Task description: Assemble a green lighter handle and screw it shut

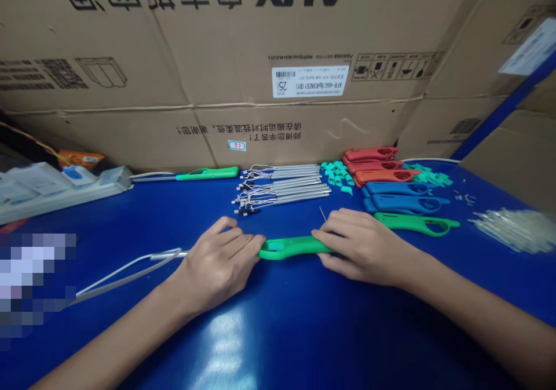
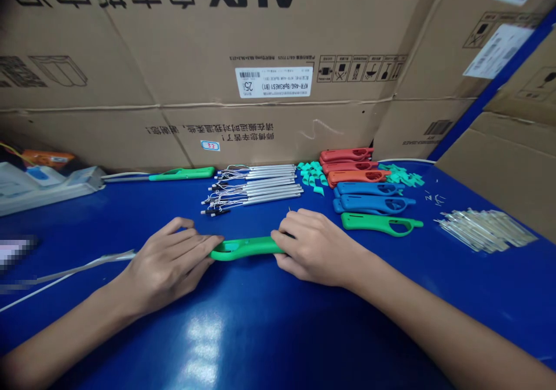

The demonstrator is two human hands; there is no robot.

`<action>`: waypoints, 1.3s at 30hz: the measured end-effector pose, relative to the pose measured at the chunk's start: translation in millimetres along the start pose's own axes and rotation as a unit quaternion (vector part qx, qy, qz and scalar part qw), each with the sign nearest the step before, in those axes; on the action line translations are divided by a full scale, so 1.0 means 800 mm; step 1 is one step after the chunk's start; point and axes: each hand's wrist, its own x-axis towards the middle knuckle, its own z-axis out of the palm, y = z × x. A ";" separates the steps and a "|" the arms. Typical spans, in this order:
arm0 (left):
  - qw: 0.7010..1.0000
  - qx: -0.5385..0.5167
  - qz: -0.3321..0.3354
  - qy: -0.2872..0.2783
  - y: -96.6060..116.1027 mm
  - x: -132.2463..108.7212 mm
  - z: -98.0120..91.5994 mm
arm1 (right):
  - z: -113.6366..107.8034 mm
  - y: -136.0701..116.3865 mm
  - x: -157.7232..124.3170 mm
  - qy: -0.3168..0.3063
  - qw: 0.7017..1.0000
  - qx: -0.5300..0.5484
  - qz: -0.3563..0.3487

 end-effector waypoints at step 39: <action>0.999 -0.046 -0.016 -0.020 0.003 0.001 0.000 | 0.015 -0.021 0.002 -0.035 0.986 0.141 0.088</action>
